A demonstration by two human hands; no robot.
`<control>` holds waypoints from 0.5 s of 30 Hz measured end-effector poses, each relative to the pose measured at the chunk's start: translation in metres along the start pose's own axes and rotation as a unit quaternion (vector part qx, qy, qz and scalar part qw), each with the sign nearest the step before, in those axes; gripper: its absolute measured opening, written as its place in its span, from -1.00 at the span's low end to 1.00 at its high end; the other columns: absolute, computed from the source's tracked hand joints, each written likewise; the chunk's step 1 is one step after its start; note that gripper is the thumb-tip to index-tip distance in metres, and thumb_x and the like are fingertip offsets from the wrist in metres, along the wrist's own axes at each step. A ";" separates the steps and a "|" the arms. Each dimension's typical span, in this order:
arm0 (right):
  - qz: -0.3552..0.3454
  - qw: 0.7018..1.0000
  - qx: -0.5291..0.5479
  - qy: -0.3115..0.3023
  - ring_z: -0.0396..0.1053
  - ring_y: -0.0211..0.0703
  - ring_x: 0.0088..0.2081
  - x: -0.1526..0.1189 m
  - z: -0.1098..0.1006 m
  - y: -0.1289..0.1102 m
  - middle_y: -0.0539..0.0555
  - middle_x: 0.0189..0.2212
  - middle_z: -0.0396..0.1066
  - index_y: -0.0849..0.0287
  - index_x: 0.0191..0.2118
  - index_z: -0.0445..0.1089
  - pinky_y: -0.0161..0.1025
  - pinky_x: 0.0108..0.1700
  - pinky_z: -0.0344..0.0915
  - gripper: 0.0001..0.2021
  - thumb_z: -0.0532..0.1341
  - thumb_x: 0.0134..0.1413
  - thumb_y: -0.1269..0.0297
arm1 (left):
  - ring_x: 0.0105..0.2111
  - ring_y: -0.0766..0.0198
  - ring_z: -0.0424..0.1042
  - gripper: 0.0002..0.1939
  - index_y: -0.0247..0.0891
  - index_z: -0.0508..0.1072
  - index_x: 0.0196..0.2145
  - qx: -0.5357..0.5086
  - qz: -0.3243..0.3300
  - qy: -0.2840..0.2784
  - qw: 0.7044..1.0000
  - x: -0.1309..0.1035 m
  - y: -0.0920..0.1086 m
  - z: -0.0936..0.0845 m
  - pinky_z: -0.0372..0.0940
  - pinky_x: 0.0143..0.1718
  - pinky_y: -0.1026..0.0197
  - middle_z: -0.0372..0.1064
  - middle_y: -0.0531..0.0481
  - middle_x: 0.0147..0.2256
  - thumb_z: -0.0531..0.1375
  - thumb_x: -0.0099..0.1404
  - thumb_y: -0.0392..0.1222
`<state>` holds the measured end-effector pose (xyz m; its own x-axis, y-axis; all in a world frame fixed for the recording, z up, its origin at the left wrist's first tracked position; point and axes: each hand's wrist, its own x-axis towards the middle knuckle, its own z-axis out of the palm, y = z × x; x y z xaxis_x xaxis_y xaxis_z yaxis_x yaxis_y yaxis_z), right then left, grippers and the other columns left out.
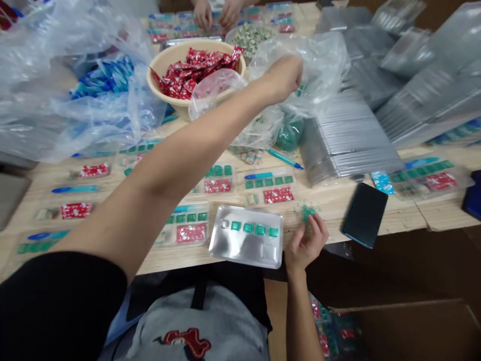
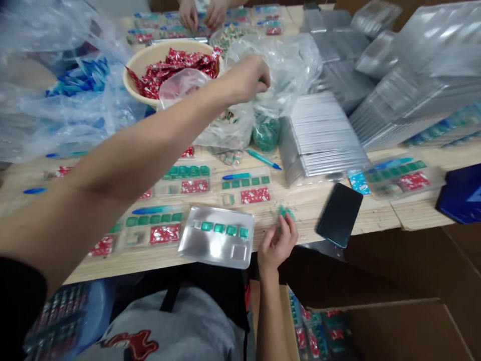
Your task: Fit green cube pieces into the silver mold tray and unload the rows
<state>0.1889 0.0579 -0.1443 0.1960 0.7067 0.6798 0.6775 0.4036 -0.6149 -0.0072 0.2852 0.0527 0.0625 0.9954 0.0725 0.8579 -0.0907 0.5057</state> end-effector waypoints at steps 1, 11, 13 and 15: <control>0.007 1.000 0.008 0.001 0.37 0.06 0.03 0.003 -0.003 -0.002 0.26 -0.06 0.38 0.21 0.00 0.37 0.17 0.05 0.33 -0.71 0.13 0.16 0.45 | 0.10 -0.08 0.27 -0.51 -0.59 0.45 -0.05 -0.011 0.031 0.023 0.999 -0.017 0.000 -0.007 0.24 -0.15 0.13 0.40 -0.02 -0.04 -0.15 0.30 -0.30; 0.116 0.937 0.289 -0.156 0.46 -0.18 -0.20 0.067 -0.033 -0.095 0.06 -0.18 0.45 0.05 -0.07 0.45 -0.11 -0.09 0.42 -0.76 0.16 0.20 0.45 | -0.35 0.18 0.57 -0.73 -0.03 0.53 -0.09 -0.531 0.041 -0.077 0.843 -0.215 -0.019 0.020 0.51 -0.33 0.13 0.52 -0.06 -0.15 0.27 0.27 0.03; 0.088 0.928 0.315 -0.179 0.45 -0.18 -0.16 0.073 -0.033 -0.110 0.04 -0.18 0.46 0.03 -0.07 0.45 -0.13 -0.08 0.42 -0.74 0.17 0.18 0.47 | -0.35 0.19 0.56 -0.76 -0.01 0.54 -0.13 -0.568 0.037 -0.084 0.818 -0.228 -0.013 0.022 0.51 -0.36 0.19 0.54 -0.04 -0.22 0.26 0.27 0.03; 0.058 0.925 0.331 -0.179 0.42 -0.19 -0.11 0.073 -0.033 -0.120 0.03 -0.17 0.46 0.02 -0.04 0.43 -0.16 -0.07 0.41 -0.69 0.19 0.15 0.51 | -0.28 0.19 0.56 -0.80 0.02 0.53 -0.12 -0.579 0.046 -0.075 0.811 -0.236 -0.008 0.020 0.50 -0.34 0.22 0.54 -0.02 -0.24 0.25 0.30 -0.02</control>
<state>0.1447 0.0421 -0.0075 -0.0878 0.8665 0.4914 0.0600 0.4970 -0.8657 -0.0184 0.0513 0.0139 0.2345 0.9675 0.0948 -0.2016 -0.0470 0.9783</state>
